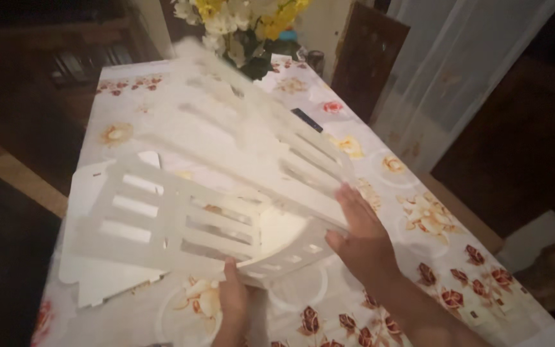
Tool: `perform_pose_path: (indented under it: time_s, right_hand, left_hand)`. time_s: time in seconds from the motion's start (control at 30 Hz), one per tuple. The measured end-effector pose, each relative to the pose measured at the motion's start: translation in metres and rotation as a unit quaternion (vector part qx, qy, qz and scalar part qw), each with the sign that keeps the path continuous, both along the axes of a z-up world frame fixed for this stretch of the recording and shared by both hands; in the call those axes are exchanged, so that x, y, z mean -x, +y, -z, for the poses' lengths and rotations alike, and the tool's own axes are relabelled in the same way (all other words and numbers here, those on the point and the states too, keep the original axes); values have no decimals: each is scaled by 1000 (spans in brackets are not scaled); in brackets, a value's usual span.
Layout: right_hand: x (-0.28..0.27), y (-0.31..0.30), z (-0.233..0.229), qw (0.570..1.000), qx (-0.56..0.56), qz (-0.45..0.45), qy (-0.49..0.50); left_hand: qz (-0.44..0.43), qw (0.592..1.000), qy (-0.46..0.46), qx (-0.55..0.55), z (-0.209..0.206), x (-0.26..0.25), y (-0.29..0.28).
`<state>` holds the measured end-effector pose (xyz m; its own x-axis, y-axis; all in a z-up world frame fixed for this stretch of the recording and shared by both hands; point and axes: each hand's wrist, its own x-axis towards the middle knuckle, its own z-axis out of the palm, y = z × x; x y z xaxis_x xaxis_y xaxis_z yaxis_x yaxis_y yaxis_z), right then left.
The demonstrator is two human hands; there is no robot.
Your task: The person assembles a white plastic shelving unit on a dining table. They use a screwdriver to tighten screws into pre-drilled holes, align side panels, and secure the structure. The person handles multiple flat panels and screws, progressively building the unit.
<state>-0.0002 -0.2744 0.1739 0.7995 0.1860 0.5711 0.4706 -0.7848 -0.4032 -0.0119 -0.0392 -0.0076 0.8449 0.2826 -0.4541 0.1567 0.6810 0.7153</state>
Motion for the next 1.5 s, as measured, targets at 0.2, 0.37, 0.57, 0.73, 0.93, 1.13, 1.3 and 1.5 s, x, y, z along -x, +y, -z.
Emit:
perform_pose_path:
  time_s: [0.2,0.37,0.57,0.73,0.93,1.13,1.3,1.5]
  right_hand:
    - [-2,31,-27,986,161,-39,-31]
    - [-1,50,-49,972,230,-41,-5]
    - [-13,37,-57,967,246,-56,20]
    - [-9,24,-58,969,245,-39,-2]
    - [-16,6,-54,962,274,-14,0]
    - [-12,-10,-52,962,272,-11,3]
    - [-10,-4,-52,959,284,-13,-7]
    - [-12,4,-53,956,292,-24,-15]
  left_hand:
    - [13,985,62,159,8,20,-29]
    - [70,986,62,139,17,24,-36]
    - [199,964,16,176,64,15,-50]
    - [238,955,83,154,67,12,-65]
    - [284,947,93,120,64,4,-79]
    - [298,941,98,129,63,-2,-101]
    - [290,941,102,138,64,1,-104]
    - [309,938,96,126,71,4,-95]
